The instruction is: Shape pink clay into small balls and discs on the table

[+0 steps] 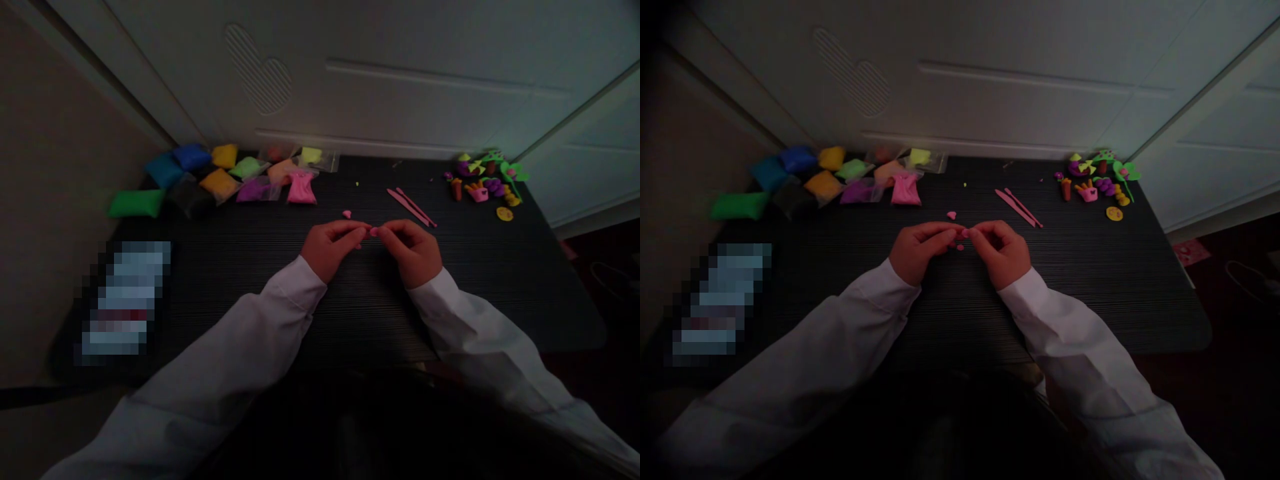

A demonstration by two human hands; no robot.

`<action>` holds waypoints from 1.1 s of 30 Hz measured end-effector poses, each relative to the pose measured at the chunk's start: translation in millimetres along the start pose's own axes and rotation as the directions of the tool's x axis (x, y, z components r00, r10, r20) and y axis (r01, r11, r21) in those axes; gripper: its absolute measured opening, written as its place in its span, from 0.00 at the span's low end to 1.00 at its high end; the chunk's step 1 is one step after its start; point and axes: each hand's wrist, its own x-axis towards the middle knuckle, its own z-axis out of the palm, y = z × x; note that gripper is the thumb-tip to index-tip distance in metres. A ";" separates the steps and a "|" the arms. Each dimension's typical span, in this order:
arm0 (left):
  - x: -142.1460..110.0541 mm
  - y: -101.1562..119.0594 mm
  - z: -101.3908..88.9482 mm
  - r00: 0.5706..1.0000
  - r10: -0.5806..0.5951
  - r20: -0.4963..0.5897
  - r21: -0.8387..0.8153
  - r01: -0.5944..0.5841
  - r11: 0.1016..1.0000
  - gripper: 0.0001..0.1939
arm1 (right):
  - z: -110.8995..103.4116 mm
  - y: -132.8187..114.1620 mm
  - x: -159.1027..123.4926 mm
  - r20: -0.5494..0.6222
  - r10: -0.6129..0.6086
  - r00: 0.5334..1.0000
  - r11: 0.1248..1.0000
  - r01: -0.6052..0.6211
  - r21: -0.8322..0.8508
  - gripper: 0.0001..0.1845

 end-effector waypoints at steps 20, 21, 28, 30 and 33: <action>0.6 1.1 -0.8 1.000 0.018 0.017 0.017 -0.018 1.000 0.12 | 0.4 1.2 1.7 0.014 0.055 0.998 0.995 -0.056 0.087 0.09; 0.8 0.7 -0.9 1.000 0.023 0.016 0.023 -0.023 0.999 0.12 | 0.2 1.3 1.8 0.019 0.055 0.998 0.994 -0.057 0.094 0.09; 1.1 -2.2 -1.2 0.999 0.053 0.010 0.081 -0.053 0.995 0.12 | -0.5 1.2 2.0 0.036 0.064 0.997 0.992 -0.068 0.103 0.08; 1.2 -3.1 -1.0 0.998 0.060 0.007 0.085 -0.060 0.995 0.12 | -0.4 1.4 2.0 0.035 0.064 0.997 0.993 -0.067 0.096 0.09; 1.2 -4.5 -0.2 0.998 0.067 0.008 0.098 -0.067 0.993 0.13 | 0.1 1.9 1.8 0.023 0.055 0.998 0.997 -0.057 0.061 0.09</action>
